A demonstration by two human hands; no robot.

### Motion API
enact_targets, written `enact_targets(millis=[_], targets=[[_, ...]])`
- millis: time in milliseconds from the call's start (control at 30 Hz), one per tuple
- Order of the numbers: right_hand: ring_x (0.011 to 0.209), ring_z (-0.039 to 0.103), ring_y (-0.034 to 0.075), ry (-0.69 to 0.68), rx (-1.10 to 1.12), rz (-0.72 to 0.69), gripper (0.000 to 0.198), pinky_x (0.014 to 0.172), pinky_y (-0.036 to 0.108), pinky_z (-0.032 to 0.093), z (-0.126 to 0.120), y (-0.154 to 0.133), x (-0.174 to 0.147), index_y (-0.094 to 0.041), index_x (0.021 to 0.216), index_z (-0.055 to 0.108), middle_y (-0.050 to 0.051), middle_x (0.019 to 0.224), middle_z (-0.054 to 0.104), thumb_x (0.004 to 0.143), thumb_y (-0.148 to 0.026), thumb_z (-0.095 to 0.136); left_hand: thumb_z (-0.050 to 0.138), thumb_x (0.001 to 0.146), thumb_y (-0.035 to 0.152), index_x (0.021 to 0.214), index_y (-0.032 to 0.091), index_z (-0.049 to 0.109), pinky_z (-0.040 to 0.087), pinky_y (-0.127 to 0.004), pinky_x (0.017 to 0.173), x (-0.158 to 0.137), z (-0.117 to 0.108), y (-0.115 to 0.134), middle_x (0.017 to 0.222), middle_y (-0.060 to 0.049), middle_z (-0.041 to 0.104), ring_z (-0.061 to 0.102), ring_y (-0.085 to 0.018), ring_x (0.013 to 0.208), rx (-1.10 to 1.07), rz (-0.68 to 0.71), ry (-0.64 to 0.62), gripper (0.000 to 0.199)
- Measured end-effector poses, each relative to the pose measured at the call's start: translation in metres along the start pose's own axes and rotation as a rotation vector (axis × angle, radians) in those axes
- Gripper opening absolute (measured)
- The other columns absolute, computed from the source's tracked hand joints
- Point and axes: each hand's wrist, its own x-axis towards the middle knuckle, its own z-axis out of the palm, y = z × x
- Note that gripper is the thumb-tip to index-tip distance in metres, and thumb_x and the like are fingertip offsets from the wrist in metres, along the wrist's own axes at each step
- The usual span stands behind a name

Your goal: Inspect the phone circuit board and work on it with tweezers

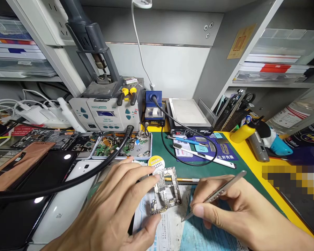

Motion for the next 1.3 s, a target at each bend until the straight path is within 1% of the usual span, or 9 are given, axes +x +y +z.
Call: enact_targets(millis=[400, 567, 633, 733, 800, 900, 1033, 1200, 1300], targets=[[0.063, 0.052, 0.015, -0.011, 0.023, 0.024, 0.028, 0.057, 0.027, 0.040, 0.001, -0.001, 0.000, -0.021, 0.073, 0.071, -0.002, 0.072, 0.064, 0.087, -0.044, 0.078, 0.067, 0.082, 0.015, 0.131, 0.016, 0.056, 0.038, -0.046, 0.119, 0.001, 0.001, 0.000, 0.131, -0.008, 0.061, 0.048, -0.024, 0.133, 0.009, -0.007, -0.011, 0.050], [0.064, 0.052, 0.016, -0.024, 0.024, 0.032, 0.030, 0.057, 0.028, 0.039, 0.000, -0.003, 0.004, -0.020, 0.075, 0.071, -0.001, 0.070, 0.061, 0.090, -0.046, 0.074, 0.068, 0.081, 0.012, 0.130, 0.014, 0.057, 0.037, -0.046, 0.119, 0.002, 0.001, 0.001, 0.131, -0.009, 0.062, 0.049, -0.023, 0.130, -0.020, 0.014, -0.004, 0.050], [0.062, 0.052, 0.015, -0.019, 0.085, 0.045, 0.027, 0.056, 0.027, 0.040, -0.001, -0.002, 0.005, -0.020, 0.075, 0.071, -0.002, 0.068, 0.062, 0.088, -0.043, 0.078, 0.067, 0.080, 0.009, 0.128, 0.012, 0.057, 0.037, -0.045, 0.119, 0.004, 0.001, 0.002, 0.129, -0.009, 0.063, 0.051, -0.022, 0.128, -0.044, 0.032, 0.026, 0.049], [0.056, 0.053, 0.013, 0.036, 0.235, 0.058, 0.024, 0.054, 0.024, 0.041, -0.001, 0.000, 0.005, -0.021, 0.077, 0.072, -0.003, 0.061, 0.065, 0.086, -0.042, 0.081, 0.067, 0.077, 0.006, 0.123, 0.012, 0.058, 0.038, -0.041, 0.118, 0.006, 0.001, 0.004, 0.125, -0.008, 0.064, 0.052, -0.020, 0.126, -0.072, 0.059, 0.059, 0.048], [0.054, 0.055, 0.013, 0.070, 0.285, 0.039, 0.026, 0.053, 0.024, 0.042, 0.000, 0.002, 0.005, -0.021, 0.078, 0.072, -0.003, 0.059, 0.066, 0.088, -0.044, 0.078, 0.066, 0.076, 0.007, 0.122, 0.014, 0.060, 0.039, -0.040, 0.117, 0.007, 0.001, 0.004, 0.124, -0.008, 0.065, 0.053, -0.020, 0.125, -0.072, 0.060, 0.041, 0.047], [0.054, 0.056, 0.013, 0.093, 0.281, 0.022, 0.028, 0.051, 0.024, 0.042, 0.003, 0.004, 0.005, -0.021, 0.077, 0.072, -0.002, 0.061, 0.066, 0.088, -0.047, 0.078, 0.065, 0.079, 0.011, 0.124, 0.016, 0.060, 0.040, -0.040, 0.115, 0.007, 0.003, 0.004, 0.123, -0.007, 0.067, 0.054, -0.021, 0.123, -0.047, 0.076, 0.045, 0.046], [0.054, 0.053, 0.014, 0.100, 0.249, 0.048, 0.025, 0.051, 0.026, 0.040, 0.007, 0.004, 0.006, -0.022, 0.077, 0.075, -0.002, 0.063, 0.064, 0.086, -0.045, 0.080, 0.065, 0.081, 0.015, 0.122, 0.016, 0.062, 0.041, -0.040, 0.114, 0.005, 0.003, 0.006, 0.123, -0.007, 0.067, 0.054, -0.022, 0.123, -0.015, 0.063, -0.002, 0.041], [0.059, 0.058, 0.014, 0.117, 0.208, -0.001, 0.026, 0.052, 0.025, 0.045, 0.010, -0.001, 0.007, -0.022, 0.069, 0.076, 0.000, 0.073, 0.067, 0.086, -0.041, 0.080, 0.063, 0.082, 0.016, 0.121, 0.017, 0.062, 0.041, -0.040, 0.114, 0.004, 0.004, 0.007, 0.121, -0.007, 0.068, 0.054, -0.022, 0.123, 0.006, 0.054, -0.019, 0.038], [0.058, 0.059, 0.013, 0.127, 0.197, -0.029, 0.023, 0.052, 0.024, 0.048, 0.011, -0.001, 0.008, -0.022, 0.075, 0.078, 0.000, 0.074, 0.068, 0.088, -0.041, 0.078, 0.063, 0.082, 0.017, 0.121, 0.017, 0.062, 0.042, -0.039, 0.113, 0.004, 0.006, 0.005, 0.121, -0.007, 0.068, 0.054, -0.022, 0.123, 0.001, 0.064, 0.000, 0.039]])
